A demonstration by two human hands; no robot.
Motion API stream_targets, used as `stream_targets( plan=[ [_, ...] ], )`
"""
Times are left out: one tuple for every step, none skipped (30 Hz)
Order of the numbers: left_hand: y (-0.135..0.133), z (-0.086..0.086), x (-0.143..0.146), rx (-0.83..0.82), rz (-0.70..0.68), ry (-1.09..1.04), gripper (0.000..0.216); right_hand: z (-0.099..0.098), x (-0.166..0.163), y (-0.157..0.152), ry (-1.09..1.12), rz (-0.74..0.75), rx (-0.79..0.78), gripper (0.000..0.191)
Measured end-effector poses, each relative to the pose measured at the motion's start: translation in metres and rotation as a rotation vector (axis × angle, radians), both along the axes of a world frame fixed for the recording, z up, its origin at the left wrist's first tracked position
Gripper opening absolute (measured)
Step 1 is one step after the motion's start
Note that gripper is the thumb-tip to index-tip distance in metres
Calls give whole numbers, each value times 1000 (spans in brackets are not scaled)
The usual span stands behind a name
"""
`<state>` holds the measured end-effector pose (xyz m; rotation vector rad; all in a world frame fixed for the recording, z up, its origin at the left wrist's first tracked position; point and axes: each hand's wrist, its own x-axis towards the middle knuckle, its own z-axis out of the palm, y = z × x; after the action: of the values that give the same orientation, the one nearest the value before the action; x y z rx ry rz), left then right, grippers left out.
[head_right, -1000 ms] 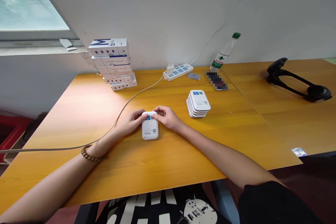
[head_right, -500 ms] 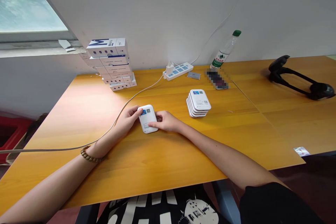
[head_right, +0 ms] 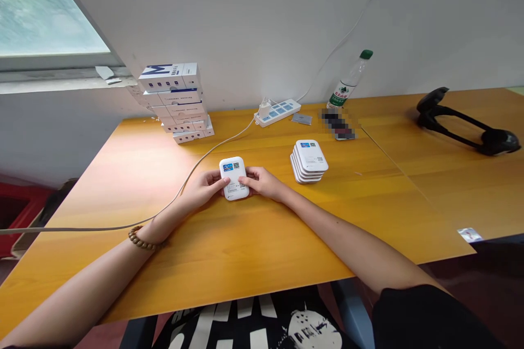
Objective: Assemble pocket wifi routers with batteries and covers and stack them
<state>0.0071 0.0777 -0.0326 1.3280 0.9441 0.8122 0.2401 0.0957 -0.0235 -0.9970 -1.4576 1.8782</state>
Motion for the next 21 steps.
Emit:
stream_targets(
  plan=[
    [0,0,0,-12,-4,-12,54,1,0,0,15,-2,-14,53],
    [0,1,-1,-21,-7,-28,53,1,1,0,25,-2,-22,52],
    [0,1,-1,-27,-16,-44,52,1,1,1,33,0,-21,51],
    [1,2,-2,-30,-28,-61,50,0,1,2,39,3,-13,51],
    [1,3,-4,-29,-40,-75,47,-1,1,2,44,8,0,51],
    [2,3,-5,-27,-51,-84,44,-2,1,3,49,11,16,51],
    [2,4,-6,-25,-58,-91,41,-3,0,4,54,8,34,51],
    [3,4,-7,-24,-60,-99,38,-4,0,4,59,0,54,51],
    [3,5,-8,-21,-59,-107,37,-6,0,5,63,-13,75,51],
    [3,5,-9,-15,-55,-115,36,-7,0,6,66,-30,97,51],
    [4,5,-9,-7,-54,-120,37,-8,-1,6,63,-46,123,51],
    [4,6,-9,4,-52,-121,38,-8,-1,7,53,-56,152,50],
    [4,6,-8,14,-51,-116,39,-9,0,7,35,-53,183,50],
    [4,7,-8,23,-50,-107,41,-9,0,7,10,-43,214,49],
    [4,7,-8,31,-49,-97,42,-9,0,8,-18,-28,243,48],
    [4,7,-7,37,-49,-88,43,-9,1,8,-45,-10,267,47],
    [4,7,-7,40,-50,-81,44,-9,1,8,-68,8,286,47],
    [4,7,-6,40,-49,-78,45,-9,2,7,-82,23,295,47],
    [4,6,-6,37,-47,-81,47,-9,2,7,-86,36,294,49],
    [4,5,-5,34,-42,-86,48,-10,2,7,-80,53,284,51],
    [3,4,-5,30,-36,-88,50,-10,1,6,-67,73,269,55]
  ],
)
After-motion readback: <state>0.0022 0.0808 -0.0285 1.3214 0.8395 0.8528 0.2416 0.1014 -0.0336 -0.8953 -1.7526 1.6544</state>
